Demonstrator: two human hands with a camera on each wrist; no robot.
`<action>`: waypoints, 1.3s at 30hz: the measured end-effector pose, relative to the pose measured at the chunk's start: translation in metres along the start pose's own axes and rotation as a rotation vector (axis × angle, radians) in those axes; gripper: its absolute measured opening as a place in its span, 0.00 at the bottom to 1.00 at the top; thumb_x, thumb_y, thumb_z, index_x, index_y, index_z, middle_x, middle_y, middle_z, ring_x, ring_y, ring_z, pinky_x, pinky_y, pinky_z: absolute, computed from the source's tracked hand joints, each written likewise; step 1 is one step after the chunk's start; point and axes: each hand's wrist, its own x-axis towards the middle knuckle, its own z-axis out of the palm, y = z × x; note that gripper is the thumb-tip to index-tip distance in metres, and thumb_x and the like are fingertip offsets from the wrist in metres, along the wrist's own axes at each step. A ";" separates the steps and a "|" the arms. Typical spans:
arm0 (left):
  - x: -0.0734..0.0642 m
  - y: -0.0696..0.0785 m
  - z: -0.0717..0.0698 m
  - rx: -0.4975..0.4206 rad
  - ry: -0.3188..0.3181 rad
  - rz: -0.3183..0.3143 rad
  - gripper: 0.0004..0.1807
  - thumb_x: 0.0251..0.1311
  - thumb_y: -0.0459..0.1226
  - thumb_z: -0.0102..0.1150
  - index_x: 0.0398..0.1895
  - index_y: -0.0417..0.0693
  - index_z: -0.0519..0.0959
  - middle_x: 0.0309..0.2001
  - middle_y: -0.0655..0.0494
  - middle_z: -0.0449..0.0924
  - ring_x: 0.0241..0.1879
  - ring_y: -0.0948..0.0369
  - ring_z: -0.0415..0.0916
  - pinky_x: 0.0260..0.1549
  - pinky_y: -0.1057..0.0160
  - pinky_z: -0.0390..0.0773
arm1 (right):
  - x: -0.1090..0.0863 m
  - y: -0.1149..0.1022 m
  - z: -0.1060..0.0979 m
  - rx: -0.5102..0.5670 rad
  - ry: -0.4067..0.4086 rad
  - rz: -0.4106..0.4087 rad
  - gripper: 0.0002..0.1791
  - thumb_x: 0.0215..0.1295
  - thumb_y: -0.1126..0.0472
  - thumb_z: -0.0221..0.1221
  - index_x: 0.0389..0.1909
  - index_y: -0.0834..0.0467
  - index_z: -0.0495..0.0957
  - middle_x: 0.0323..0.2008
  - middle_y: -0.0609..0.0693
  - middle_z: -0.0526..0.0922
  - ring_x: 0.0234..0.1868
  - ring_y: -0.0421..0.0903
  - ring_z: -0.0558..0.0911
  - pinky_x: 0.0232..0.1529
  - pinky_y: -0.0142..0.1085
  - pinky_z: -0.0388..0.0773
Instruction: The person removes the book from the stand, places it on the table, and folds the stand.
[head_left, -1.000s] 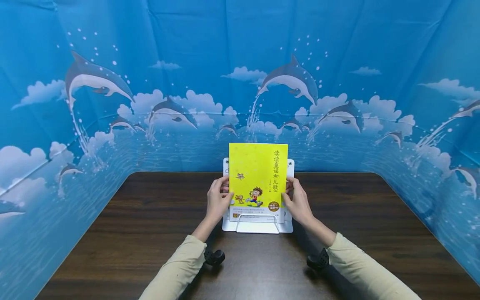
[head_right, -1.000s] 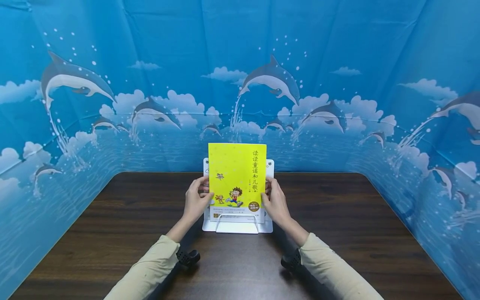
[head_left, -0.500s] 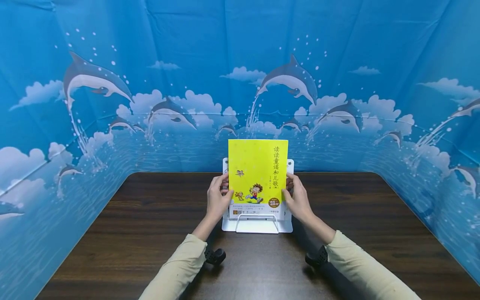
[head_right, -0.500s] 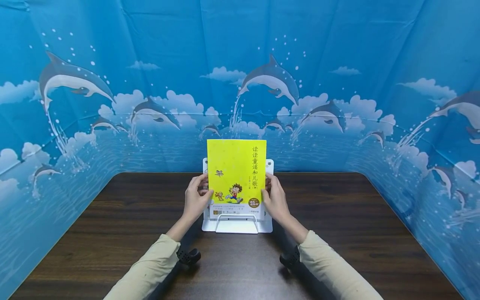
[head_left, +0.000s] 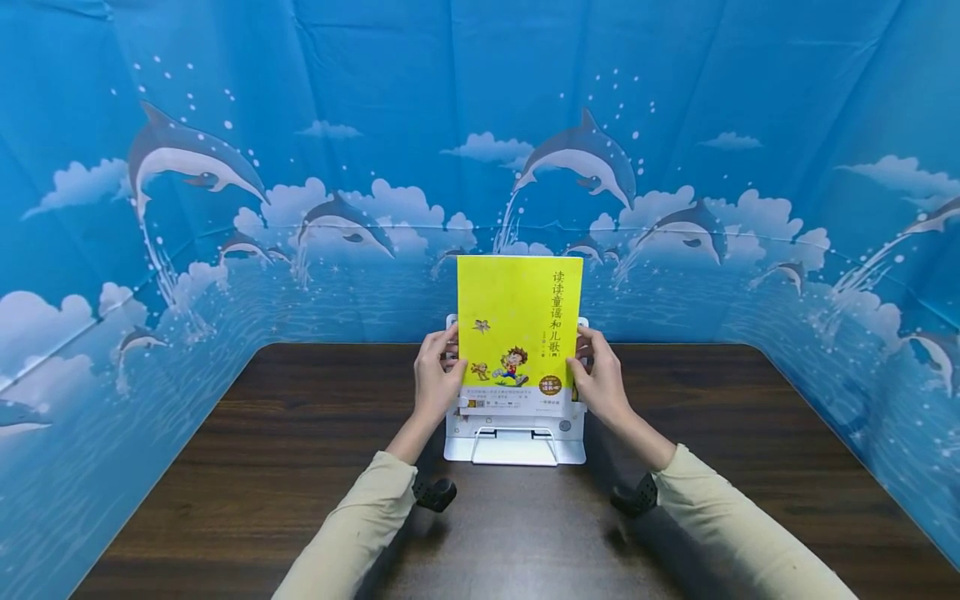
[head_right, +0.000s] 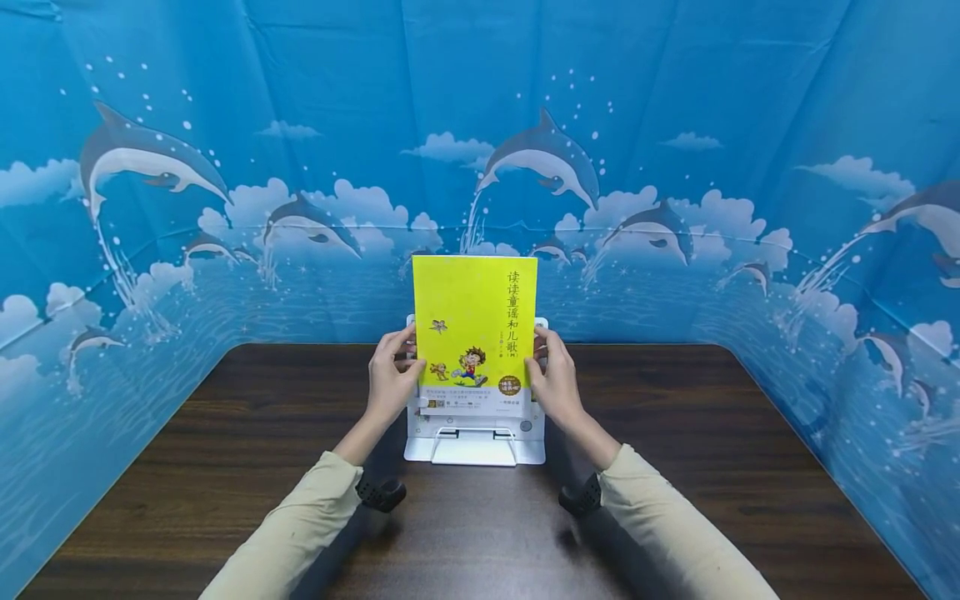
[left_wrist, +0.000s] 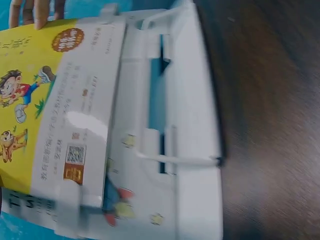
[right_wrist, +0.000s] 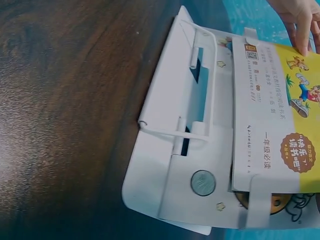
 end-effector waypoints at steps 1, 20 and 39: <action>0.002 0.001 0.000 -0.003 0.006 0.007 0.30 0.47 0.19 0.57 0.58 0.38 0.70 0.46 0.44 0.70 0.41 0.55 0.73 0.36 0.60 0.79 | 0.001 -0.001 -0.001 0.003 0.004 -0.008 0.28 0.56 0.76 0.55 0.59 0.65 0.61 0.40 0.57 0.71 0.37 0.48 0.74 0.32 0.39 0.76; 0.019 0.029 -0.005 -0.062 0.024 0.141 0.29 0.49 0.18 0.55 0.59 0.39 0.69 0.47 0.43 0.70 0.41 0.53 0.73 0.36 0.58 0.79 | 0.015 -0.016 -0.016 0.004 0.110 -0.110 0.27 0.56 0.75 0.56 0.58 0.65 0.63 0.40 0.58 0.73 0.38 0.48 0.75 0.28 0.25 0.71; 0.008 0.093 -0.008 -0.141 -0.080 0.079 0.28 0.49 0.15 0.53 0.58 0.29 0.66 0.45 0.34 0.68 0.41 0.44 0.72 0.36 0.51 0.78 | 0.005 -0.029 -0.059 0.028 0.081 -0.171 0.35 0.52 0.81 0.56 0.63 0.67 0.59 0.39 0.64 0.73 0.35 0.51 0.76 0.33 0.15 0.70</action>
